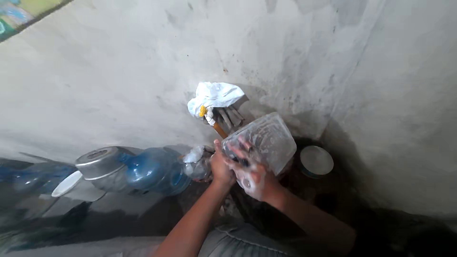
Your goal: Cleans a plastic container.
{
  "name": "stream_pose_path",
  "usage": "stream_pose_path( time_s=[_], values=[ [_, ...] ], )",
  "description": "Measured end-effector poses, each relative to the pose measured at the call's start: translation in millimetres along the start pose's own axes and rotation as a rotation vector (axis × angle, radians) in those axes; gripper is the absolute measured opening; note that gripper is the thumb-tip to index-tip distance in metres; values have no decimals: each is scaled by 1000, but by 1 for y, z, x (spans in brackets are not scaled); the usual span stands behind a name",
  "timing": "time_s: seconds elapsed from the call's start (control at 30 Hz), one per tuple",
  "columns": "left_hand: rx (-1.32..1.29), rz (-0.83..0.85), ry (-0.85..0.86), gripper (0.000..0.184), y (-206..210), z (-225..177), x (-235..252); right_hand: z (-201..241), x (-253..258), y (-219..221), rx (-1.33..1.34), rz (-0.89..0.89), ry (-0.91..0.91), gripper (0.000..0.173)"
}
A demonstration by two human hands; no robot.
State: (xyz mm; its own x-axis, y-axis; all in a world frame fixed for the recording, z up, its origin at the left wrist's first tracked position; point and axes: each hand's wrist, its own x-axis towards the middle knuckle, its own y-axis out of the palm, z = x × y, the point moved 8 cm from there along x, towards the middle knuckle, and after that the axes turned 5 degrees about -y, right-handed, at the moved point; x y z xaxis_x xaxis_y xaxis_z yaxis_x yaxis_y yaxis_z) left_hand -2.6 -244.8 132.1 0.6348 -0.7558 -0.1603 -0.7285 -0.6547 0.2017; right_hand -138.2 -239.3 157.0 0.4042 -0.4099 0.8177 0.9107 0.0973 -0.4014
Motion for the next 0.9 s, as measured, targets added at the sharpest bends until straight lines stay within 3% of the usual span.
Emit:
stream_pose_path(
  time_s=[0.13, 0.2, 0.33, 0.4, 0.5, 0.6, 0.67, 0.73, 0.83, 0.9],
  values=[
    [44, -45, -83, 56, 6, -3, -6, -4, -55, -2, -273, -114, 18, 34],
    [35, -24, -77, 56, 13, -3, -6, -12, -60, 3, -406, 8, 42, 41],
    [45, 108, -60, 55, 40, -4, -18, -20, -2, -14, -419, 133, 39, 55],
    [84, 133, -49, 53, 51, -7, -25, -20, 36, -26, -396, 158, 18, 51],
    [74, 134, -71, 46, 59, -6, -29, -22, 65, -39, -479, 195, 142, 35],
    [-23, 159, -75, 36, 56, -11, -30, -12, 47, -25, -534, 180, 87, 39],
    [-54, 91, -86, 34, 45, -9, -23, -12, 13, -9, -460, 217, 46, 40],
    [-42, 1, -75, 43, 34, -9, -10, -16, -26, -3, -371, 138, 28, 36],
    [-49, -68, -33, 45, 24, -15, -9, -33, -80, -10, -220, -243, -64, 36],
    [-66, -100, -33, 51, 24, -18, -14, -47, -95, -12, -190, -388, -101, 41]
  ],
)
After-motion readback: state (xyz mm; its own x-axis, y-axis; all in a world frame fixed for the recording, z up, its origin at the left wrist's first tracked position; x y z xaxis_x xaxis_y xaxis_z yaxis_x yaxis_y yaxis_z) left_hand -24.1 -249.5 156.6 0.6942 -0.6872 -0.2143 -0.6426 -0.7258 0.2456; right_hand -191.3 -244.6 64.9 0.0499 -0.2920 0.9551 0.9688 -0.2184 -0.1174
